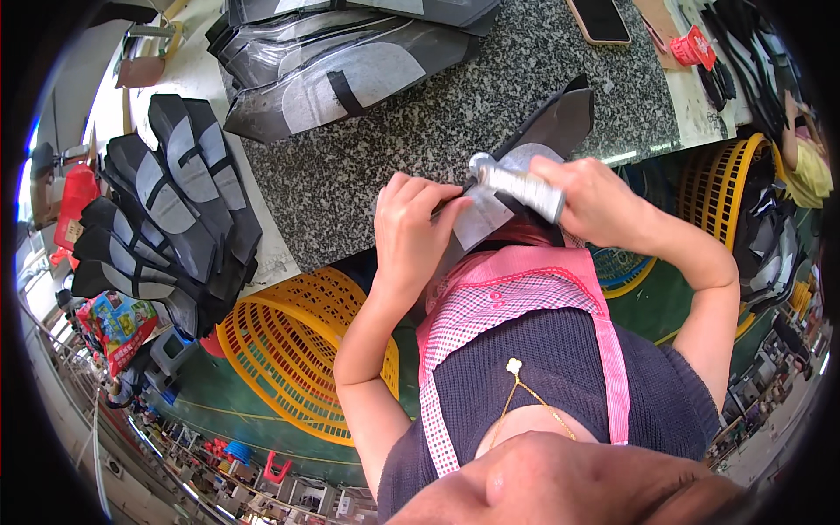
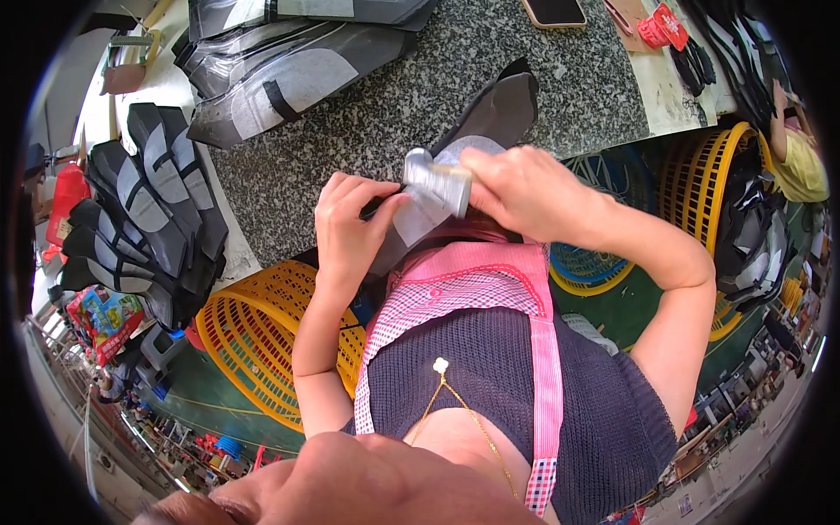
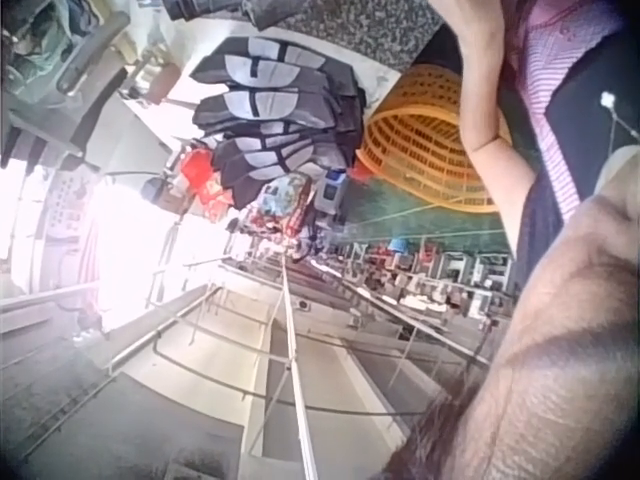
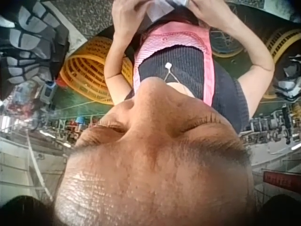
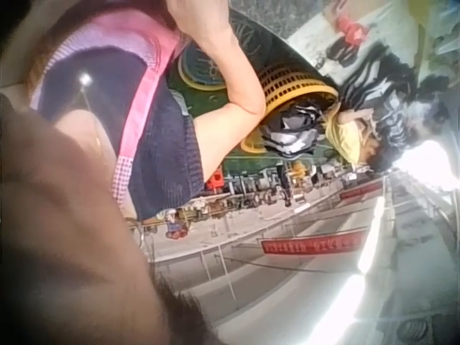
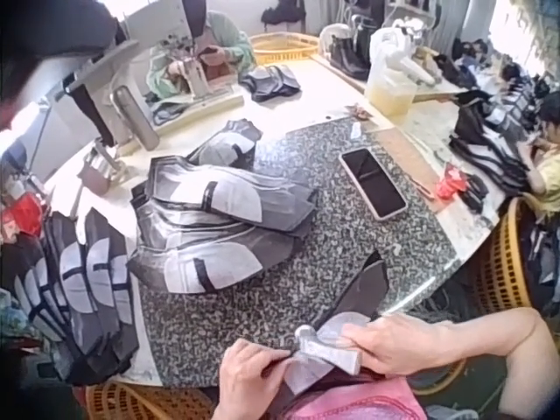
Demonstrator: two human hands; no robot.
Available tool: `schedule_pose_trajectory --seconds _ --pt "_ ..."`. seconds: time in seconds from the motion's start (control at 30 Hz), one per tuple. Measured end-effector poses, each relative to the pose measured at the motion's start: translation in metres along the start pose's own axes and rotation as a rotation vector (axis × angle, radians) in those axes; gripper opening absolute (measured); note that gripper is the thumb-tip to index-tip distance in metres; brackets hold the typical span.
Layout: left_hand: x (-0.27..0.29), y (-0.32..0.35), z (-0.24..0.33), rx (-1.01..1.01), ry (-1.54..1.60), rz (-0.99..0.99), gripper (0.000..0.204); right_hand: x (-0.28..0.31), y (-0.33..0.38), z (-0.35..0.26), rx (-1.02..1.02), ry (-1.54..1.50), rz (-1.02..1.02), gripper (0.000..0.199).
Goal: Hammering the edges of shoe upper components on a workbench.
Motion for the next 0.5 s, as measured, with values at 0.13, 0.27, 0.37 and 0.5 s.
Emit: schedule_pose_trajectory --seconds 0.13,0.27,0.37,0.5 --pt "0.003 0.009 0.026 -0.158 -0.105 0.078 0.016 0.015 -0.004 0.002 0.038 -0.085 0.111 0.018" --pt "0.001 0.014 0.029 -0.218 -0.143 0.106 0.017 0.008 0.001 -0.014 0.052 -0.038 0.065 0.015" --pt "-0.002 0.01 0.02 -0.151 -0.075 0.091 0.015 -0.004 0.0 -0.006 0.092 0.034 -0.033 0.013" --pt "-0.017 -0.009 0.029 -0.143 -0.085 0.161 0.011 0.059 0.008 -0.008 0.04 -0.079 0.374 0.013"
Point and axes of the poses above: each hand's wrist, its own y-axis away from the middle knuckle, its own x-axis out of the back of the hand, z = x × y, the point moved 10 cm from there along -y, towards the middle knuckle, and after that the axes turned 2 degrees about -z, right-handed, at the moved point
